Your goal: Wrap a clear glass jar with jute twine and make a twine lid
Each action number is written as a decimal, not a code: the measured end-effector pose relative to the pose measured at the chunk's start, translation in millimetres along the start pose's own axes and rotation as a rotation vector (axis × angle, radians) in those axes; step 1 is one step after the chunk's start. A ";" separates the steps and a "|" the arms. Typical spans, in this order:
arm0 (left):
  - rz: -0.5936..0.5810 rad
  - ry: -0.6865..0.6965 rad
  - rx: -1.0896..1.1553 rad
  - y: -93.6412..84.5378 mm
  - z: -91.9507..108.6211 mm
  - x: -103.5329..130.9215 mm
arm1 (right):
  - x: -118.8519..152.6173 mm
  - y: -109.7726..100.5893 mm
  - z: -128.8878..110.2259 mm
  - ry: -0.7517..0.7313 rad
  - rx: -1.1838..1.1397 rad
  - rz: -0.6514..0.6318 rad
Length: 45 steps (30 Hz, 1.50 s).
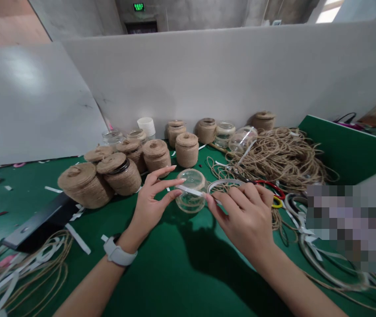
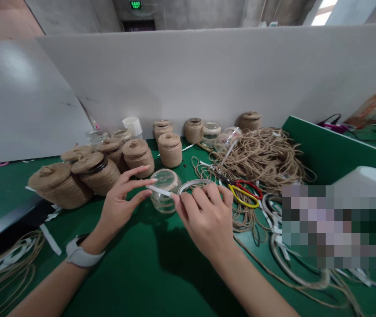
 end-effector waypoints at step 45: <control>0.004 -0.492 0.570 59.2 -26.2 -12.4 | -1.8 -1.4 8.1 -0.007 0.005 0.016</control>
Point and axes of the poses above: each hand's wrist, its own x-axis away from the middle knuckle, its own y-axis out of the palm, z = x × y, the point moved 6 cm from there along -x, towards the middle knuckle, and after that the axes turned 8 degrees about x, right-handed, at the moved point
